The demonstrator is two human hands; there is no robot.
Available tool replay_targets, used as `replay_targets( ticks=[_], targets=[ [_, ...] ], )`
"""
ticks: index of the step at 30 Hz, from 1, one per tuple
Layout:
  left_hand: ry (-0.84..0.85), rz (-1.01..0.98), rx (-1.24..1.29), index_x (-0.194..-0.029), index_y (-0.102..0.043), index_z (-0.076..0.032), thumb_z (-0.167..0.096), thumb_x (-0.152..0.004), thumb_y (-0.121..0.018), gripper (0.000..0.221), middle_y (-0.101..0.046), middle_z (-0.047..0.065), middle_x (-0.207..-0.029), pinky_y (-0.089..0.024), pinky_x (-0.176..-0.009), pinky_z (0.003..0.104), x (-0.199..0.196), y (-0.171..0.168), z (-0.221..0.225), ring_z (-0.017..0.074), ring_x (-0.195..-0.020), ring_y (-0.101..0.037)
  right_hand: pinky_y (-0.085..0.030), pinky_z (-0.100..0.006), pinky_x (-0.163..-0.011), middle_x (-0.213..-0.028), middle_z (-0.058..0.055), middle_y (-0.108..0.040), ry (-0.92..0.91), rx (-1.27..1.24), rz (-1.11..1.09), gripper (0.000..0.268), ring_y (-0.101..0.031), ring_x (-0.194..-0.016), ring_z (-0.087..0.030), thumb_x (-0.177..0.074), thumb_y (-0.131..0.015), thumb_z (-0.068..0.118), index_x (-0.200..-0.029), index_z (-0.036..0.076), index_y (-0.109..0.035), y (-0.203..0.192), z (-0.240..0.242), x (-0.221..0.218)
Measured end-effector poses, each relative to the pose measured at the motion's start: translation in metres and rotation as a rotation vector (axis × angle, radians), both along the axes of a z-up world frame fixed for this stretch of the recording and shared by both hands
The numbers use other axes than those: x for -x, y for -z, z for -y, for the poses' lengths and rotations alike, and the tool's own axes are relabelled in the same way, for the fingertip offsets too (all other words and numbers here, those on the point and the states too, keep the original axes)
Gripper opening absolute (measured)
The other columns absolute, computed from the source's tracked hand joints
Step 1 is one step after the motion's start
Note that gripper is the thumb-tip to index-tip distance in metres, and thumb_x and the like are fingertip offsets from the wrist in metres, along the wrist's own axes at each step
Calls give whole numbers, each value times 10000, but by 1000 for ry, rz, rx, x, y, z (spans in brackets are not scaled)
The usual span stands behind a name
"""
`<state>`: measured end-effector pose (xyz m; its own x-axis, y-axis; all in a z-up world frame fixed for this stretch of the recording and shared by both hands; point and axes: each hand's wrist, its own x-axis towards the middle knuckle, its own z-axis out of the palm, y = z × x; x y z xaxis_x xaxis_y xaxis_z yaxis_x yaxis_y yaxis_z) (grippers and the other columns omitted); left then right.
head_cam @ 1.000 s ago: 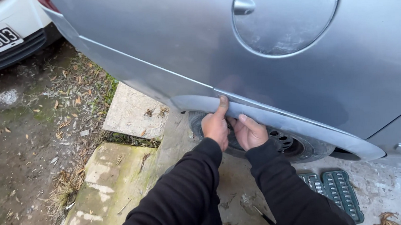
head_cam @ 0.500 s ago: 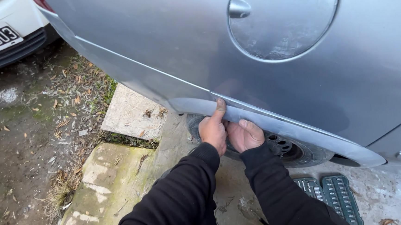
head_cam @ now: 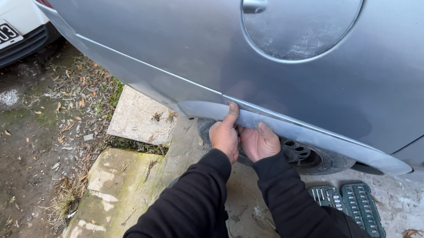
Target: Installing a plastic fender flare or trim piece onto the wheel arch of a car.
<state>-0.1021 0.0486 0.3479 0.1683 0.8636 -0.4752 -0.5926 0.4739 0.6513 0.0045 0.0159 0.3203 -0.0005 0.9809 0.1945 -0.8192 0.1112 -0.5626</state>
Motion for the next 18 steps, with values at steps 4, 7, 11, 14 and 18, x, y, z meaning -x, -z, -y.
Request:
replay_targets(
  ticks=[4, 7, 11, 14, 18],
  targets=[
    [13, -58, -2, -995, -677, 93, -599, -798, -756, 724, -598, 35, -743, -388, -472, 243, 0, 9, -2, 88, -560, -447, -261, -485, -1288, -1450, -158, -554, 16, 3, -23, 655, -451, -1430, -331, -888, -820, 306, -1391, 9, -523, -4, 2, 3],
    [33, -15, -2, -999, -664, 89, -576, -823, -766, 695, -592, 30, -759, -395, -497, 249, 2, 12, -2, 87, -592, -469, -265, -488, -1285, -1447, -165, -554, 31, 2, -41, 652, -454, -1422, -334, -893, -820, 311, -1387, 6, -523, -4, 3, 5],
    [22, 18, -12, -1011, -683, 45, -548, -822, -765, 628, -630, 20, -789, -414, -528, 246, 2, 6, 0, 85, -629, -513, -265, -488, -1290, -1448, -165, -548, 65, -3, -54, 650, -452, -1425, -335, -899, -818, 311, -1391, 7, -521, -3, 4, 8],
    [38, 30, 7, -992, -688, 15, -530, -834, -747, 571, -657, 23, -811, -426, -543, 240, 4, 3, -2, 92, -655, -548, -254, -490, -1301, -1476, -167, -526, 77, -26, -56, 686, -435, -1446, -338, -910, -806, 337, -1423, 4, -495, -5, 2, 8],
    [104, 186, -80, -909, -624, -59, -511, -901, -752, 470, -563, 39, -722, -321, -478, 267, 4, 28, -6, 140, -560, -467, -202, -475, -1318, -1567, -188, -455, -15, -32, -18, 806, -374, -1506, -345, -925, -767, 407, -1498, -27, -403, -15, 22, -4]
  ],
)
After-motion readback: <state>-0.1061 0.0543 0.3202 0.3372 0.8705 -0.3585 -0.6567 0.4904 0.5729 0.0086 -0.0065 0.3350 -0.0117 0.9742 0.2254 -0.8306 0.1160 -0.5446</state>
